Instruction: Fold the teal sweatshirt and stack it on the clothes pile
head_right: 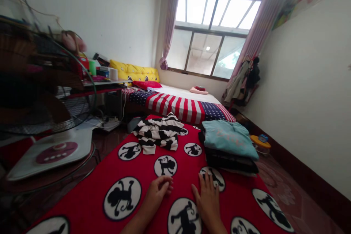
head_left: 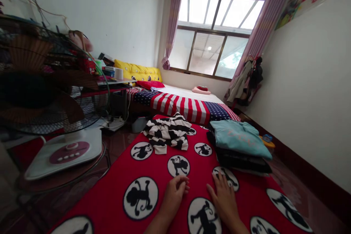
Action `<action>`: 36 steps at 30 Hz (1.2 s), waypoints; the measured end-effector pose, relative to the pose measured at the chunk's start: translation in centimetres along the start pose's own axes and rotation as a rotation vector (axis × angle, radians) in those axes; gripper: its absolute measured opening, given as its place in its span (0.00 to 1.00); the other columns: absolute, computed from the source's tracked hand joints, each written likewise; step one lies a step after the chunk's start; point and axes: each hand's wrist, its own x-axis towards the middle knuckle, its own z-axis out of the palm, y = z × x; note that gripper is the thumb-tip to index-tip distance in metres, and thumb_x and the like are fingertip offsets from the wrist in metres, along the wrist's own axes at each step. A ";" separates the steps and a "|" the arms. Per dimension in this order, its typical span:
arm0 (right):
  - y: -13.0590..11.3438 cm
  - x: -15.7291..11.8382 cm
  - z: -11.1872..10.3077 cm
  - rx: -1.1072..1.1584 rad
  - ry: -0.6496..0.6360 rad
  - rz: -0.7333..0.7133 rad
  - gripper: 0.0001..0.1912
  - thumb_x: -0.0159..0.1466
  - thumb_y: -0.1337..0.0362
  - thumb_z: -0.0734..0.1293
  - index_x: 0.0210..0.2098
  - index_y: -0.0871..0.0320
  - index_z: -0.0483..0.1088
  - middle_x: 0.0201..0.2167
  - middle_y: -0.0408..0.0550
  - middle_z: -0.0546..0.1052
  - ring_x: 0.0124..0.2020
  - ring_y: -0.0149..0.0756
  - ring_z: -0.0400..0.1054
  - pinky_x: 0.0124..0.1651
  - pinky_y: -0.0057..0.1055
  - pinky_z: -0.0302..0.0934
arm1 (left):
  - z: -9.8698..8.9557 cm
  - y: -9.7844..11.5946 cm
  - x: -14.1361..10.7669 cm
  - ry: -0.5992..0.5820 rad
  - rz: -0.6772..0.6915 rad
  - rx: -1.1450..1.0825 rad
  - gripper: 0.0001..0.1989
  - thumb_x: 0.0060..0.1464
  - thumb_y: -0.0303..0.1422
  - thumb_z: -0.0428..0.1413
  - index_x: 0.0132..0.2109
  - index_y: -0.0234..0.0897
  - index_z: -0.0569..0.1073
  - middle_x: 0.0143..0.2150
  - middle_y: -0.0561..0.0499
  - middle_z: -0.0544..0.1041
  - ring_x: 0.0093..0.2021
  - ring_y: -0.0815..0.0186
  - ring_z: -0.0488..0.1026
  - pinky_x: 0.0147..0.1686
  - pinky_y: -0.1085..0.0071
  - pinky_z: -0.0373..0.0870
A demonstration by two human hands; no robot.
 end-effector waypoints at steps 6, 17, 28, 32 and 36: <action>-1.2 -1.0 -1.1 -0.013 0.015 0.007 0.29 0.65 0.52 0.56 0.60 0.59 0.65 0.65 0.54 0.61 0.67 0.51 0.50 0.64 0.51 0.45 | -0.3 2.5 3.2 -0.068 0.326 0.700 0.13 0.55 0.25 0.48 0.43 0.36 0.76 0.43 0.47 0.77 0.45 0.64 0.74 0.43 0.70 0.72; -1.5 -1.1 -0.9 0.039 0.085 0.023 0.27 0.64 0.54 0.58 0.58 0.58 0.67 0.63 0.54 0.63 0.65 0.51 0.52 0.63 0.52 0.47 | -1.3 4.6 17.0 -0.017 0.245 1.307 0.25 0.48 0.25 0.57 0.56 0.36 0.69 0.56 0.39 0.70 0.58 0.50 0.65 0.55 0.54 0.62; -1.7 -0.8 -1.1 0.031 0.086 0.042 0.27 0.65 0.53 0.56 0.58 0.58 0.68 0.63 0.53 0.64 0.65 0.49 0.53 0.64 0.50 0.46 | -1.0 8.5 12.3 0.086 0.218 1.252 0.16 0.57 0.29 0.47 0.51 0.36 0.72 0.46 0.42 0.78 0.48 0.59 0.74 0.47 0.67 0.66; -1.4 -0.8 -0.9 0.057 0.059 0.037 0.28 0.65 0.51 0.55 0.59 0.58 0.66 0.64 0.53 0.63 0.66 0.49 0.51 0.65 0.50 0.44 | -0.2 8.4 3.2 -0.061 0.325 1.155 0.12 0.54 0.32 0.51 0.44 0.41 0.75 0.40 0.50 0.80 0.43 0.62 0.75 0.42 0.72 0.66; -0.8 -0.7 -1.0 0.178 0.090 0.016 0.30 0.66 0.49 0.52 0.55 0.61 0.69 0.62 0.57 0.65 0.64 0.49 0.54 0.64 0.49 0.46 | 1.3 3.6 -6.4 -0.558 0.390 0.856 0.10 0.49 0.37 0.56 0.38 0.45 0.78 0.34 0.50 0.80 0.36 0.61 0.76 0.37 0.69 0.69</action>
